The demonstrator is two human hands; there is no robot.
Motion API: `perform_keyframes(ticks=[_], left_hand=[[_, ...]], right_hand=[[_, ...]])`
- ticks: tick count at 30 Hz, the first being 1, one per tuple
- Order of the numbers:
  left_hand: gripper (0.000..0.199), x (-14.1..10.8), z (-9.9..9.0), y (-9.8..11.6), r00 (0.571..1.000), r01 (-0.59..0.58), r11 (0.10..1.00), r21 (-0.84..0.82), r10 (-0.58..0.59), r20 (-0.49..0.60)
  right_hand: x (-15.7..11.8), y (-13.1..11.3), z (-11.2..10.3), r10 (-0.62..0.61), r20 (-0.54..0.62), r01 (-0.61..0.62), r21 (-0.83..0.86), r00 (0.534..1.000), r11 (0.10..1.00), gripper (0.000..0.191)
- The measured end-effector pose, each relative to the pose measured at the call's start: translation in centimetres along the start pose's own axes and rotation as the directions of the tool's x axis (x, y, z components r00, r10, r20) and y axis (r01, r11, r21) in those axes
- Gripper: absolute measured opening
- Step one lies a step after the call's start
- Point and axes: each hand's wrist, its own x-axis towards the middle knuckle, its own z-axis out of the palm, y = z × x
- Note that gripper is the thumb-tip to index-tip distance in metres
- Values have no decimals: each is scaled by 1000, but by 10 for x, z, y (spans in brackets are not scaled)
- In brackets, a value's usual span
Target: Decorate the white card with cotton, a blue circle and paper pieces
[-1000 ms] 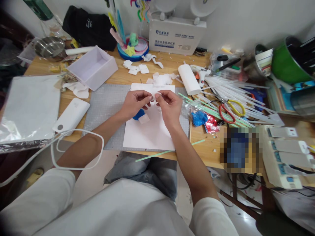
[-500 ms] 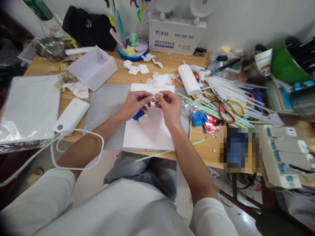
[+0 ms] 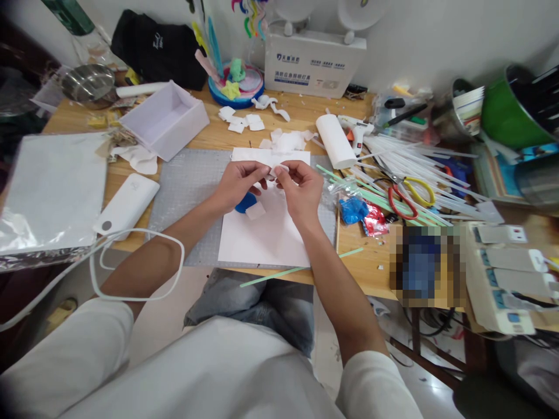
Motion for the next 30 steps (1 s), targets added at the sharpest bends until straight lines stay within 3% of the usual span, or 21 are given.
perform_keyframes(ticks=[6, 15, 30], left_hand=[[28, 2, -9, 2, 998, 40, 999, -7, -39, 53], [33, 3, -19, 8, 989, 82, 996, 36, -86, 120], [33, 3, -17, 8, 988, 87, 996, 20, -89, 129]], right_hand=[[0, -3, -2, 65, 71, -69, 44, 995, 997, 33], [1, -6, -3, 175, 111, -183, 73, 978, 980, 45], [1, -6, -4, 172, 131, -176, 21, 976, 984, 47]])
